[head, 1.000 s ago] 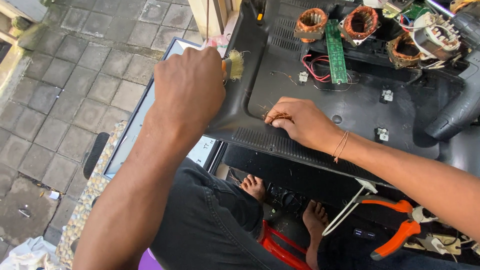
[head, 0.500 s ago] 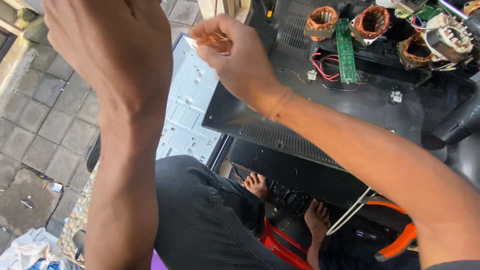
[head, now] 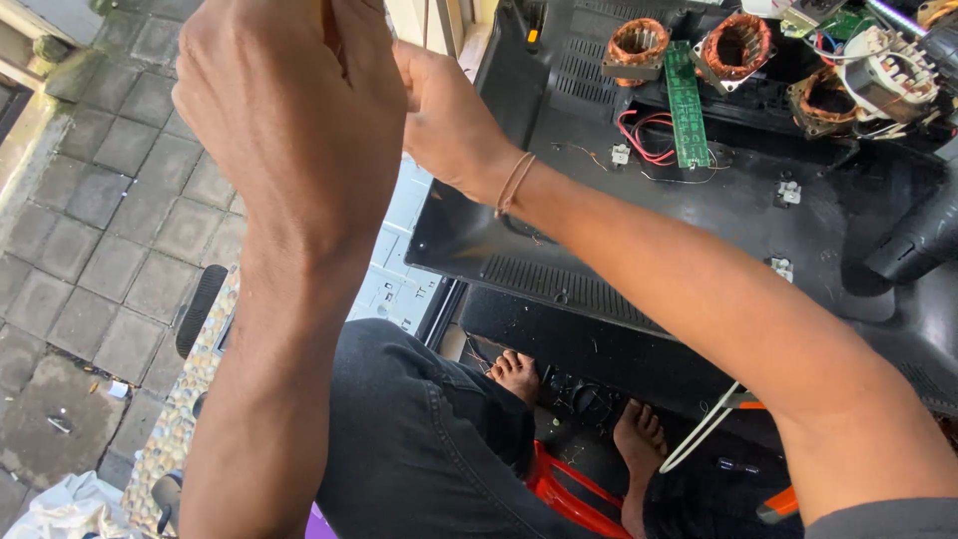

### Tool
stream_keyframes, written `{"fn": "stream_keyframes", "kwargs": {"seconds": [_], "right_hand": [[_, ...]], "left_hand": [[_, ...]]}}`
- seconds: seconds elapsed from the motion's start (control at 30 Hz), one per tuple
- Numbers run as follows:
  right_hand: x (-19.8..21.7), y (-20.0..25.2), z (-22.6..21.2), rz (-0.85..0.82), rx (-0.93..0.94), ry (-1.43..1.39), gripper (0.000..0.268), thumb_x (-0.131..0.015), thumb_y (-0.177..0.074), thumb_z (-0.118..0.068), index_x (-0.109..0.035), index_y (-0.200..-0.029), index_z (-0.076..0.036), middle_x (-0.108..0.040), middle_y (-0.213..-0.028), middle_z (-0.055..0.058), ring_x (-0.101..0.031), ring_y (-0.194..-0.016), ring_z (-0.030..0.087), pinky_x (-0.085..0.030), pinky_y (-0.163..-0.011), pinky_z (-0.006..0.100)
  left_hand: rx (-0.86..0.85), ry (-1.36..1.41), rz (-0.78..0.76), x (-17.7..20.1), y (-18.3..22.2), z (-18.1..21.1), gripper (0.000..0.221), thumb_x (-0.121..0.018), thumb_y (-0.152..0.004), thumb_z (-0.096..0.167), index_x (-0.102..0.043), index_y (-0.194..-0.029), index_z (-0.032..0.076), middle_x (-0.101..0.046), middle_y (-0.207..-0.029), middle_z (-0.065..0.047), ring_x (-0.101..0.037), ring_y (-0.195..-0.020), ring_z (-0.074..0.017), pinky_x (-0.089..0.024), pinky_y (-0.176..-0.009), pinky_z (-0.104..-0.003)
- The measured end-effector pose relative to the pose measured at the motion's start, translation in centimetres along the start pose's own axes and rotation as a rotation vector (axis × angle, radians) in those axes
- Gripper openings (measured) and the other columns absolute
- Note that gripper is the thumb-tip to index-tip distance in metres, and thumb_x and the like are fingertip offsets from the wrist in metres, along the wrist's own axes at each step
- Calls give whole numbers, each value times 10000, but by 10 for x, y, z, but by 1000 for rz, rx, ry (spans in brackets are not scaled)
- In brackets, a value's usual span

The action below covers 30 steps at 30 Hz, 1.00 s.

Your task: Repairing an electronic assembly by stripping wires with pliers, cleaning dust with a brush, and using a power drill.

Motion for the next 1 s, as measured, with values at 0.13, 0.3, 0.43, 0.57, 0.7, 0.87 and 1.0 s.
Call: {"fn": "stream_keyframes", "kwargs": {"seconds": [0.13, 0.3, 0.43, 0.57, 0.7, 0.87, 1.0], "right_hand": [[-25, -18, -11, -33, 38, 93, 259, -600, -971, -224, -451, -1161, -128, -526, -1211, 146, -479, -1151, 340, -415, -991, 470], [-30, -22, -6, -73, 106, 289, 106, -553, -1016, -225, -525, -1006, -123, -544, -1098, 128, -524, -1020, 338, -418, -919, 478], [-7, 5, 8, -91, 140, 397, 155, -530, -1039, -225, -562, -928, -121, -553, -1042, 119, -546, -954, 338, -420, -883, 481], [46, 65, 10, -76, 183, 581, 161, -550, -1039, -194, -635, -1044, -57, -594, -1114, 161, -601, -1005, 358, -449, -913, 485], [113, 134, -23, -35, 86, 563, 171, -588, -1055, -100, -587, -1183, 13, -582, -1231, 206, -603, -1110, 427, -540, -918, 536], [127, 229, -56, -434, -513, 313, 606, -417, -1029, -520, -502, -1429, -72, -522, -1429, 130, -548, -1288, 282, -434, -1080, 458], [108, 301, -61, -528, -397, 501, 1040, -672, -909, -710, -257, -1599, -52, -328, -1602, 209, -359, -1436, 362, -334, -1101, 490]], "left_hand": [[4, -15, 38, 8, -2, 8, 426, -715, -1022, 135, -377, -771, 78, -384, -654, -124, -360, -588, -432, -254, -555, -505], [-10, 10, 88, 7, -5, 16, 354, -660, -974, 106, -373, -768, 94, -380, -676, -90, -339, -584, -378, -234, -540, -495], [-8, 65, 28, 7, -6, 19, 416, -622, -1093, 283, -428, -788, 76, -474, -642, -112, -442, -554, -430, -263, -475, -513], [-98, 199, -183, 2, -10, 28, 232, -568, -1125, 274, -577, -1017, 68, -617, -814, -169, -535, -646, -514, -341, -475, -557], [-250, 251, -429, -28, 0, 43, 187, -712, -1042, 245, -692, -1177, 118, -711, -857, -96, -644, -573, -365, -438, -408, -508], [-416, 155, -745, -90, 31, 68, 173, -664, -936, 65, -688, -1105, 93, -653, -825, -99, -645, -593, -325, -468, -384, -484], [-570, -9, -913, -133, 43, 101, 234, -662, -891, -40, -700, -1080, 93, -741, -972, -129, -752, -766, -332, -582, -548, -457]]}}
Point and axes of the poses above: each hand's wrist, its own y-axis away from the middle knuckle, its own x-axis out of the back of the hand, z = x × y, the point moved 2 cm from there along -y, towards the middle knuckle
